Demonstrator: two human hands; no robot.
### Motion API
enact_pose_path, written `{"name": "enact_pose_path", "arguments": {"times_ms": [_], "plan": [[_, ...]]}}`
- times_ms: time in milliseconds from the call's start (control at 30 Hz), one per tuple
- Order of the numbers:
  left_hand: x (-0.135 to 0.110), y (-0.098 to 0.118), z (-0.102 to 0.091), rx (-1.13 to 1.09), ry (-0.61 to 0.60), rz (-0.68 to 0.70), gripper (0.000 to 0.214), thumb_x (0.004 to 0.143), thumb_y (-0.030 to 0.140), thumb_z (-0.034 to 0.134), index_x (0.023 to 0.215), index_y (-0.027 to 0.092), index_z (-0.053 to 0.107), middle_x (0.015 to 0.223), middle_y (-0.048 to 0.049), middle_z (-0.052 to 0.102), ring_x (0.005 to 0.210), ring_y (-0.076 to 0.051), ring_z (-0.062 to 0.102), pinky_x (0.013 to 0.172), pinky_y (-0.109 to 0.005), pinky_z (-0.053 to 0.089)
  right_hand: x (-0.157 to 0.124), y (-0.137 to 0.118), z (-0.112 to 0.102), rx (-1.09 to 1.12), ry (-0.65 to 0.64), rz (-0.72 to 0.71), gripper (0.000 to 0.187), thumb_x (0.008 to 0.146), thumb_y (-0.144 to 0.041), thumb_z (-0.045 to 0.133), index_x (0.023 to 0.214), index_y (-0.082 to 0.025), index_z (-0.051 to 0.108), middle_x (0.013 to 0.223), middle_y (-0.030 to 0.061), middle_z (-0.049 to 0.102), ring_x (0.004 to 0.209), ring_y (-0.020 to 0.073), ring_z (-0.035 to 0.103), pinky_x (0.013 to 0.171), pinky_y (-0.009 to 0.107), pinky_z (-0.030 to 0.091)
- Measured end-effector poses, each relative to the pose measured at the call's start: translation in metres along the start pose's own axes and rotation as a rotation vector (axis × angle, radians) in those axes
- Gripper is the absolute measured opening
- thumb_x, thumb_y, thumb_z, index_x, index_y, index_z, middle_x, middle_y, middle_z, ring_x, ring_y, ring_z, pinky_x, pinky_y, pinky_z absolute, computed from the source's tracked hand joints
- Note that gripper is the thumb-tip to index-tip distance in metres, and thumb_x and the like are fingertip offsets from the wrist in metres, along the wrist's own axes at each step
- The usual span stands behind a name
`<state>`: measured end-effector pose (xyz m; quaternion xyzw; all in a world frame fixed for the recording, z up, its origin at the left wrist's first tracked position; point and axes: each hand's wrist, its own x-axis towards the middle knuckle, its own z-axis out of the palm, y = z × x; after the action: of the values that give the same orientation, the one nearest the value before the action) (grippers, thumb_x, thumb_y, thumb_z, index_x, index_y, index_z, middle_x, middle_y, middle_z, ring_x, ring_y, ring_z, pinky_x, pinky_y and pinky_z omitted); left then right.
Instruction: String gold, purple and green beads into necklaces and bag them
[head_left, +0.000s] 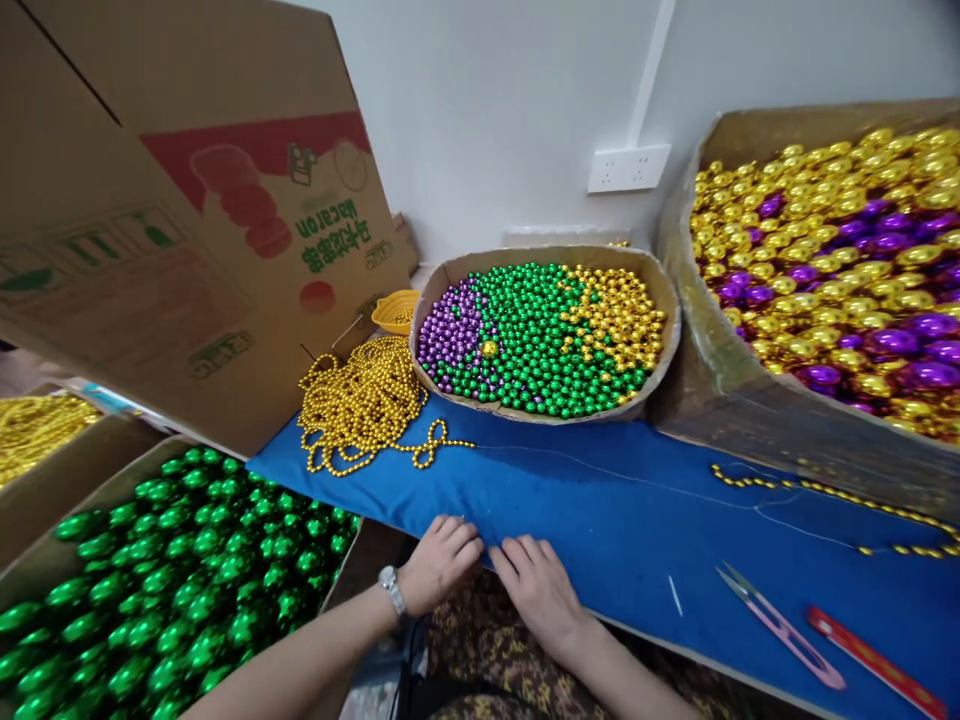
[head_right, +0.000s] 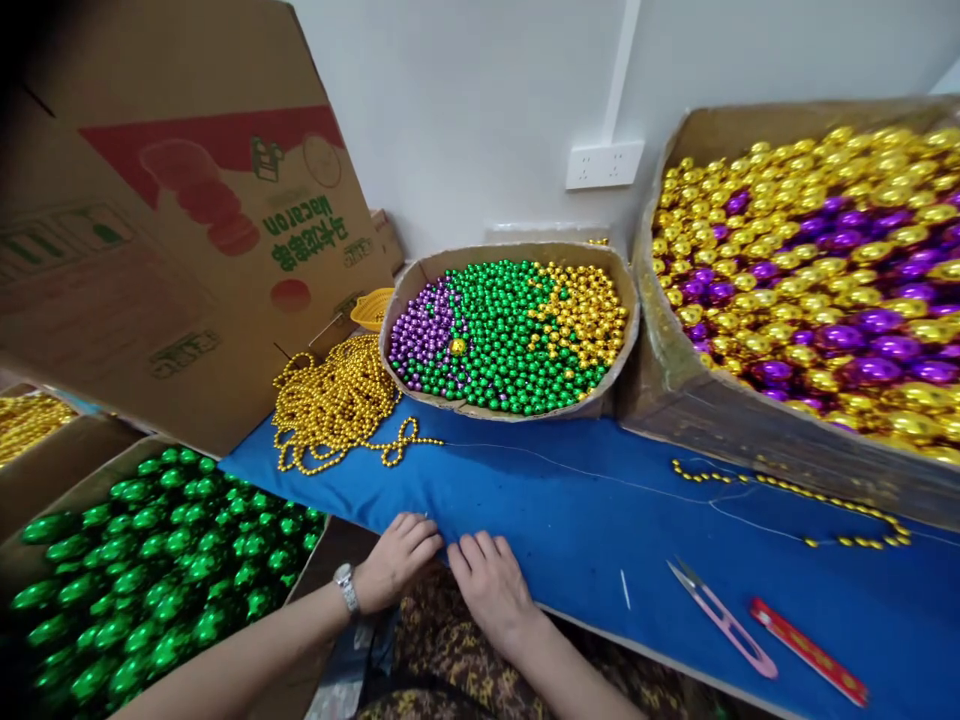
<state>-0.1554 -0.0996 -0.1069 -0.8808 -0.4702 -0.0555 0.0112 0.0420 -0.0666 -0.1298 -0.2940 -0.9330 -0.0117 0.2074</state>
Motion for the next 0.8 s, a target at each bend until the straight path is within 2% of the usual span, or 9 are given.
{"name": "enact_pose_path", "arguments": {"times_ms": [133,233,333,433,500,600,700,800], "plan": [[-0.006,-0.007,-0.001,-0.002,-0.006,0.053,0.025,0.088,0.015,0.043,0.11,0.018,0.054,0.106,-0.0101,0.057,0.094,-0.022,0.047,0.083,-0.038,0.038,-0.004,-0.002,0.0,0.007,0.0,-0.021,0.017,0.088,-0.015,0.051,0.103,-0.019,0.059,0.09,0.0046,0.058,0.078,0.0182,0.049,0.066,0.033,0.035],[-0.01,-0.006,0.001,0.008,0.0,0.035,0.026,0.087,0.014,0.044,0.111,0.019,0.054,0.106,-0.0101,0.057,0.095,-0.022,0.047,0.084,-0.038,0.038,-0.005,-0.005,0.001,0.007,0.004,-0.023,0.019,0.087,-0.015,0.052,0.104,-0.019,0.059,0.09,0.0044,0.059,0.078,0.0181,0.049,0.066,0.033,0.035],[-0.015,-0.003,0.003,-0.004,0.013,0.015,0.029,0.088,0.017,0.045,0.115,0.019,0.053,0.109,-0.0104,0.057,0.097,-0.022,0.049,0.085,-0.039,0.041,-0.008,-0.005,0.002,0.009,0.016,-0.021,0.023,0.085,-0.014,0.054,0.108,-0.019,0.058,0.095,0.0063,0.06,0.081,0.0192,0.05,0.068,0.034,0.036],[-0.026,-0.006,-0.001,-0.019,0.073,-0.029,0.039,0.087,0.026,0.049,0.125,0.017,0.047,0.121,-0.0144,0.052,0.112,-0.027,0.046,0.094,-0.045,0.039,-0.01,-0.001,-0.001,0.023,0.018,-0.031,0.031,0.082,-0.015,0.059,0.112,-0.021,0.058,0.098,0.007,0.061,0.084,0.0202,0.052,0.07,0.034,0.037],[-0.035,-0.016,-0.005,-0.002,0.116,-0.107,0.05,0.085,0.032,0.05,0.132,0.016,0.041,0.132,-0.0173,0.045,0.125,-0.031,0.036,0.099,-0.051,0.034,-0.007,0.005,-0.007,0.036,0.02,-0.036,0.036,0.081,-0.021,0.062,0.116,-0.023,0.056,0.103,0.0074,0.061,0.089,0.0213,0.052,0.075,0.035,0.038],[-0.052,-0.04,-0.009,0.049,0.137,-0.314,0.057,0.086,0.037,0.048,0.137,0.017,0.034,0.141,-0.0176,0.036,0.133,-0.034,0.025,0.102,-0.056,0.029,0.002,0.014,-0.016,0.065,-0.014,-0.063,0.053,0.08,-0.04,0.063,0.129,-0.026,0.047,0.126,0.0085,0.053,0.111,0.0264,0.046,0.092,0.044,0.034],[-0.069,-0.067,-0.006,0.087,0.166,-0.573,0.054,0.09,0.037,0.04,0.139,0.015,0.032,0.14,-0.0177,0.038,0.133,-0.031,0.028,0.102,-0.052,0.032,0.005,0.019,-0.017,0.069,-0.106,-0.134,0.069,0.077,-0.046,0.064,0.138,-0.028,0.036,0.143,0.0071,0.037,0.129,0.0307,0.03,0.1,0.052,0.026],[-0.084,-0.082,-0.004,0.105,0.116,-0.654,0.056,0.09,0.042,0.039,0.138,0.013,0.034,0.14,-0.018,0.039,0.132,-0.031,0.03,0.101,-0.05,0.034,0.001,0.02,-0.008,0.019,-0.147,-0.191,0.078,0.072,-0.041,0.069,0.14,-0.027,0.033,0.146,0.007,0.032,0.132,0.034,0.024,0.098,0.055,0.03]]}}
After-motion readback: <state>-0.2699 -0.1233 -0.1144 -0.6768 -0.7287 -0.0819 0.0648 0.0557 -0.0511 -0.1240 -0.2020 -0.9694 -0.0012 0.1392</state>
